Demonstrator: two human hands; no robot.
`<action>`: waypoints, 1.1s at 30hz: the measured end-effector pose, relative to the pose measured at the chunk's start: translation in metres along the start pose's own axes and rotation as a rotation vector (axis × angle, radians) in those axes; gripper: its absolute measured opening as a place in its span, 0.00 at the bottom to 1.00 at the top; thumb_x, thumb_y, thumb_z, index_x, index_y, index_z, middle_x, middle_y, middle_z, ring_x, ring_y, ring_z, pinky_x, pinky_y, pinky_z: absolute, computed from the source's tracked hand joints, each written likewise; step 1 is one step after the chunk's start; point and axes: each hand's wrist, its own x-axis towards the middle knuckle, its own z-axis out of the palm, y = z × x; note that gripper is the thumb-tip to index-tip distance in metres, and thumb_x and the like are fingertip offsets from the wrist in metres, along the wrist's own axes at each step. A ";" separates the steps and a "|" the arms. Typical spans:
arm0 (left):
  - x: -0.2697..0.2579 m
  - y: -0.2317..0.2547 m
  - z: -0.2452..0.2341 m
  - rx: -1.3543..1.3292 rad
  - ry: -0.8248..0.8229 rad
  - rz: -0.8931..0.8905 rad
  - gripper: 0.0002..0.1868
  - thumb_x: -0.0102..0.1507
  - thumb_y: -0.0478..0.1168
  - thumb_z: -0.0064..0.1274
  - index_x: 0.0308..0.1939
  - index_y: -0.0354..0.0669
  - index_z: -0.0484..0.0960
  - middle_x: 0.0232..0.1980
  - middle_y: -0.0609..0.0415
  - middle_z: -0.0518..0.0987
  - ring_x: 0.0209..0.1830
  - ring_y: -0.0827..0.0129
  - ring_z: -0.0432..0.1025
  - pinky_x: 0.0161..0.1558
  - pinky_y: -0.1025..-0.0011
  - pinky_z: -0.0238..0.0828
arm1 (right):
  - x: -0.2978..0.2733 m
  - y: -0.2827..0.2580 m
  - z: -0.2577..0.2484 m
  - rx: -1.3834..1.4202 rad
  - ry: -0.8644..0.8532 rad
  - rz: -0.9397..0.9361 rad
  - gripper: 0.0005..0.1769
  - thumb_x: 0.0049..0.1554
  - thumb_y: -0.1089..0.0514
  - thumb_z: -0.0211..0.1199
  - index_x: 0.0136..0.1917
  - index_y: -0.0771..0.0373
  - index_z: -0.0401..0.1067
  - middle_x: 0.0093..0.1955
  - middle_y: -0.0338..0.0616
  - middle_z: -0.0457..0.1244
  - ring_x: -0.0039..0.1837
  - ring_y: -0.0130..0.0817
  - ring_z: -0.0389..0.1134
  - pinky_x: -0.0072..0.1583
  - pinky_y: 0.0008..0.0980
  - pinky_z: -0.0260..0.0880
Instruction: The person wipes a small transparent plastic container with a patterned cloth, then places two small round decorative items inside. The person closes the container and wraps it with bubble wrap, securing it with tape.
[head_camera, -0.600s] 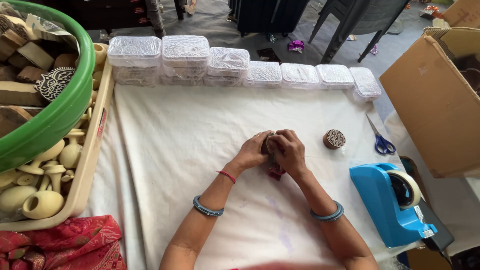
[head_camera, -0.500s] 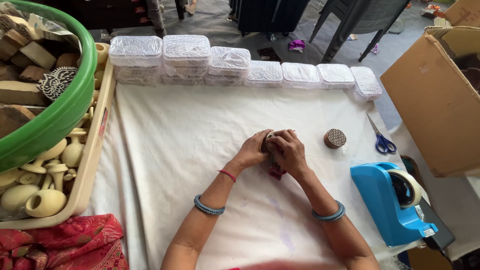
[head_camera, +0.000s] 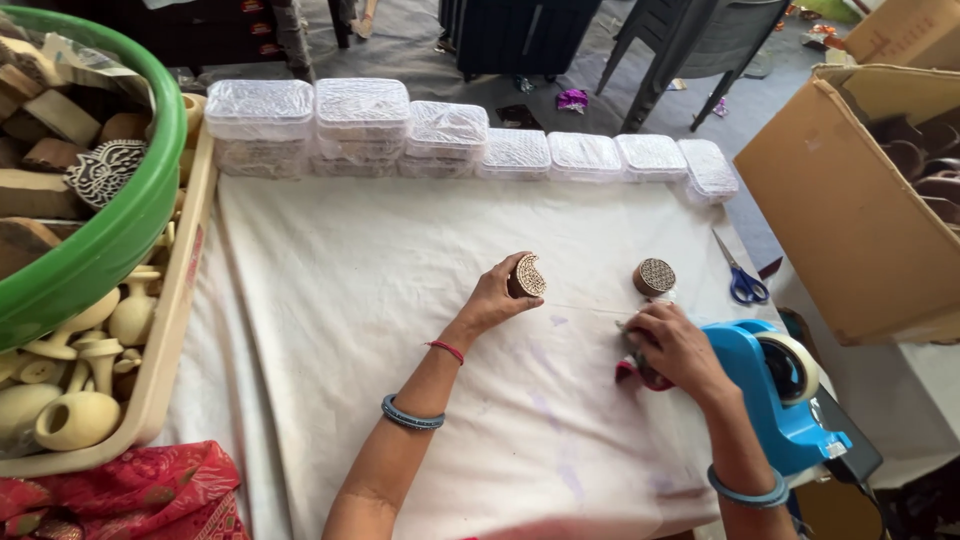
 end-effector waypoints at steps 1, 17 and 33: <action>-0.001 0.003 0.000 0.000 -0.009 0.004 0.46 0.50 0.48 0.73 0.70 0.43 0.69 0.63 0.47 0.78 0.64 0.60 0.74 0.66 0.66 0.73 | -0.001 -0.011 -0.011 0.000 0.004 0.008 0.11 0.54 0.56 0.68 0.51 0.56 0.78 0.57 0.39 0.67 0.63 0.45 0.66 0.62 0.41 0.70; -0.017 0.042 0.014 0.151 -0.177 -0.072 0.34 0.51 0.54 0.71 0.57 0.46 0.81 0.51 0.58 0.78 0.43 0.70 0.76 0.44 0.70 0.77 | 0.049 -0.082 0.028 0.280 0.105 -0.297 0.38 0.50 0.62 0.73 0.73 0.52 0.66 0.74 0.45 0.58 0.71 0.51 0.59 0.68 0.46 0.67; -0.016 0.029 0.020 0.115 -0.194 -0.055 0.36 0.59 0.58 0.64 0.66 0.46 0.76 0.54 0.58 0.82 0.47 0.73 0.77 0.45 0.72 0.78 | 0.073 -0.018 0.018 0.183 0.226 -0.110 0.43 0.45 0.62 0.74 0.73 0.57 0.66 0.68 0.53 0.60 0.67 0.52 0.64 0.66 0.44 0.69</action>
